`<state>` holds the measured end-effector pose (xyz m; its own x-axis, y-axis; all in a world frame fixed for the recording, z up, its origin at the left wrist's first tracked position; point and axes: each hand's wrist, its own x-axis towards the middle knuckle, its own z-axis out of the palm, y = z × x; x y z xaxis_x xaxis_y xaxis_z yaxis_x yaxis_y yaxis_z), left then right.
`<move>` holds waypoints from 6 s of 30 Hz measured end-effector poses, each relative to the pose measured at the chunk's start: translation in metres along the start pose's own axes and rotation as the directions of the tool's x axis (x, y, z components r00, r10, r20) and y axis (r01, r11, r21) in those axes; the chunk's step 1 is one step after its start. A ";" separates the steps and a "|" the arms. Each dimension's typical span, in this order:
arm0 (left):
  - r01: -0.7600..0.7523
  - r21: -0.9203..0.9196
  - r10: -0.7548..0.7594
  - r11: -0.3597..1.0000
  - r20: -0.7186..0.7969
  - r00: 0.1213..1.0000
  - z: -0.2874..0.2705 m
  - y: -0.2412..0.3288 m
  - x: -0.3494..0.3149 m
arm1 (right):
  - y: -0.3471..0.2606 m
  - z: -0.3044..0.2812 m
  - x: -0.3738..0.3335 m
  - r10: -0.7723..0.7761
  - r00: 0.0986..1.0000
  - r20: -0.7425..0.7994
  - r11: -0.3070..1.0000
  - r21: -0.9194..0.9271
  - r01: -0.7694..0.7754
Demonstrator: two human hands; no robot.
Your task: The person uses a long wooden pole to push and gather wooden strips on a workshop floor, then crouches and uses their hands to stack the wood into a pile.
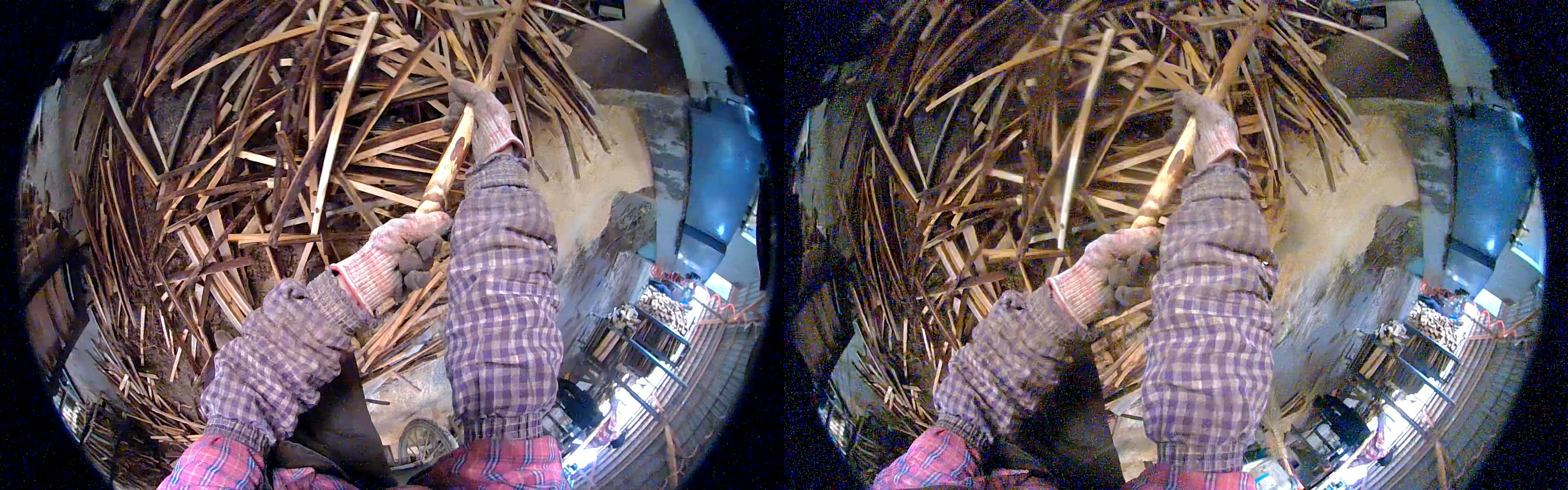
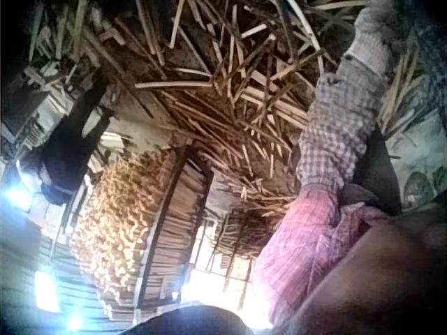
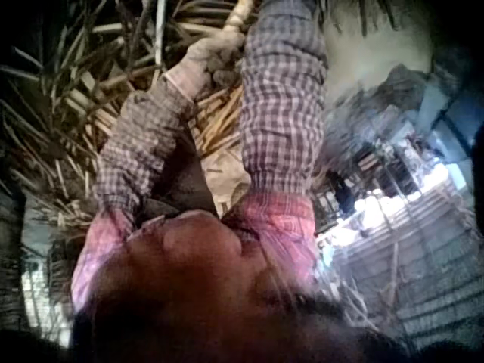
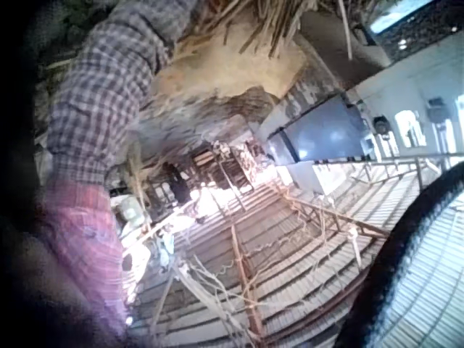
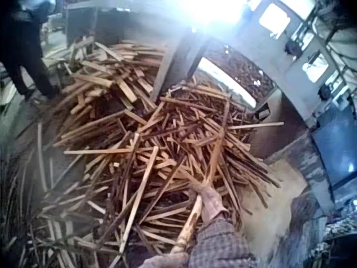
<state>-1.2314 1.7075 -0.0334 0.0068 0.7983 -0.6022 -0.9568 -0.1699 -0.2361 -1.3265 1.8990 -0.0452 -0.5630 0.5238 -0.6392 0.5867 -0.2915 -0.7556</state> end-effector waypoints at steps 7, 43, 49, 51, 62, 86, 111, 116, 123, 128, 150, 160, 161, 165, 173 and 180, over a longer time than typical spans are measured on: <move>0.089 -0.094 -0.078 0.992 0.124 0.989 -0.073 -0.058 -0.142 | 0.015 0.079 -0.169 -0.022 0.999 -0.046 0.997 -0.078 0.019; 0.080 0.286 -0.024 0.955 -0.193 0.981 -0.055 -0.167 -0.389 | 0.076 0.105 -0.396 0.047 0.991 0.125 0.893 0.439 -0.098; 0.128 0.454 0.063 0.882 -0.383 0.922 -0.065 -0.156 -0.418 | 0.047 0.126 -0.414 0.136 0.960 0.246 0.831 0.500 -0.245; 0.217 0.551 0.028 0.806 -0.401 0.916 -0.030 -0.129 -0.400 | 0.033 0.115 -0.378 0.100 0.938 0.332 0.833 0.488 -0.261; 0.162 0.374 -0.095 0.913 -0.191 0.977 0.002 -0.078 -0.310 | -0.022 0.065 -0.090 0.056 0.990 0.128 0.978 0.191 -0.080; 0.208 0.269 -0.157 0.940 -0.201 0.967 -0.143 -0.116 -0.482 | 0.031 0.197 -0.306 -0.064 0.994 -0.091 0.996 -0.061 0.058; 0.121 0.300 -0.066 0.946 -0.189 0.980 -0.103 -0.123 -0.417 | 0.053 0.145 -0.241 -0.060 0.988 0.139 0.993 0.109 0.045; 0.162 0.556 -0.079 0.815 -0.170 0.982 -0.167 -0.168 -0.508 | 0.072 0.177 -0.373 -0.021 0.997 0.076 0.995 0.099 0.013; 0.317 0.772 0.066 0.552 -0.419 0.905 -0.128 -0.152 -0.621 | 0.049 0.214 -0.455 -0.011 1.000 -0.008 0.974 0.227 0.012; 0.209 0.736 0.168 0.644 -0.403 0.900 -0.096 -0.144 -0.586 | 0.001 0.201 -0.391 0.089 0.992 0.094 0.988 0.118 -0.100; 0.236 0.868 0.138 0.437 -0.324 0.936 -0.151 -0.124 -0.474 | 0.055 0.124 -0.142 -0.078 0.944 0.321 0.997 0.020 0.076; 0.224 0.946 0.225 0.233 -0.277 0.934 -0.257 -0.193 -0.629 | 0.083 0.222 -0.385 -0.147 0.966 0.211 0.987 -0.034 0.157; 0.278 0.936 0.213 0.216 -0.323 0.922 -0.258 -0.194 -0.645 | 0.082 0.235 -0.411 -0.123 0.990 0.065 0.992 0.021 0.121; 0.415 0.756 -0.048 0.507 -0.456 0.889 -0.258 -0.203 -0.660 | 0.088 0.243 -0.432 0.062 0.978 0.199 0.980 0.174 -0.097; 0.489 0.740 0.067 0.462 -0.579 0.812 -0.218 -0.151 -0.569 | 0.085 0.269 -0.316 0.112 0.992 0.052 0.989 -0.105 -0.106; 0.613 0.734 0.089 0.292 -0.659 0.747 -0.176 -0.132 -0.535 | 0.079 0.249 -0.277 0.067 0.997 0.043 0.998 0.003 -0.067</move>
<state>-1.0576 1.2016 0.1860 0.1120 0.2006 -0.9732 -0.4886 0.8639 0.1218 -1.2693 1.5321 0.0367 -0.5472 0.4680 -0.6939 0.6216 -0.3279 -0.7114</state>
